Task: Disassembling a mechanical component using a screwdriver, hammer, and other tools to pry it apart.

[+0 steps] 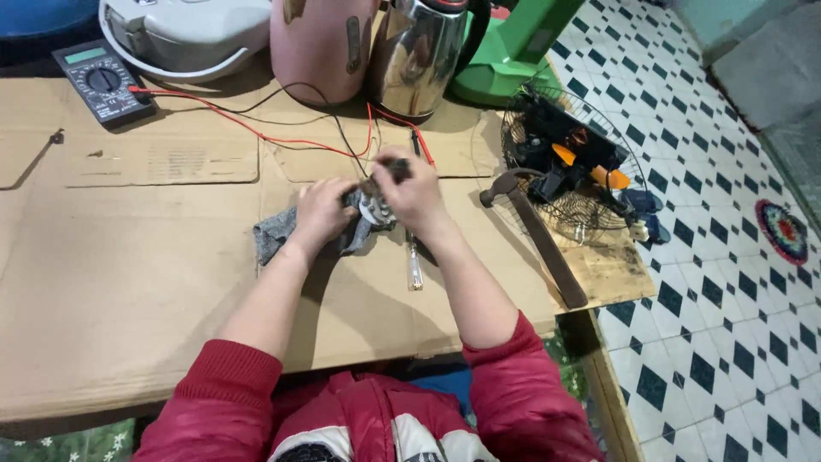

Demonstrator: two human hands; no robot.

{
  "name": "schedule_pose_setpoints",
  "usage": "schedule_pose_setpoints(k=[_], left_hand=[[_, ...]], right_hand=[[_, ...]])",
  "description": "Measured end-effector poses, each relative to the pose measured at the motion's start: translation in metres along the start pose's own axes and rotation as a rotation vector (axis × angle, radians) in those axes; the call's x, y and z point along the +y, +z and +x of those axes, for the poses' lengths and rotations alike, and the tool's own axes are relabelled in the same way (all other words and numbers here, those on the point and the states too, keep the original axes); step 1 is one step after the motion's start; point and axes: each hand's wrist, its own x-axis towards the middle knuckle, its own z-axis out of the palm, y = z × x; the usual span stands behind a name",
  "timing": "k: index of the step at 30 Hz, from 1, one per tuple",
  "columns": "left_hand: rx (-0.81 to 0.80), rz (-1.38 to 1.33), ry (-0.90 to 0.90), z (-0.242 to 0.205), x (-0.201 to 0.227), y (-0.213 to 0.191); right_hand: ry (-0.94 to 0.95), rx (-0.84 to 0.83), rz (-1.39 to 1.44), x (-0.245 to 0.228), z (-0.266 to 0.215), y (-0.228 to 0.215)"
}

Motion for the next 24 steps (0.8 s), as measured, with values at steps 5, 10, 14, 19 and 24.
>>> schedule_pose_setpoints(k=[5, 10, 14, 19, 24], left_hand=[[0.000, -0.051, -0.025, 0.006, -0.008, 0.009], [0.053, -0.107, 0.006, 0.000, -0.004, 0.003], [0.049, -0.087, 0.007, -0.002, 0.001, -0.005], [0.115, -0.146, 0.022, 0.000, -0.005, 0.008], [0.134, -0.186, 0.040, -0.015, 0.010, -0.012]], right_hand=[[-0.127, -0.050, -0.266, -0.019, 0.014, 0.008], [-0.182, -0.164, -0.322, -0.006, 0.004, 0.005], [-0.133, -0.153, -0.216, 0.003, -0.005, -0.004], [-0.193, -0.154, -0.242, -0.009, -0.002, -0.005], [-0.170, -0.172, -0.231, -0.025, -0.005, 0.000]])
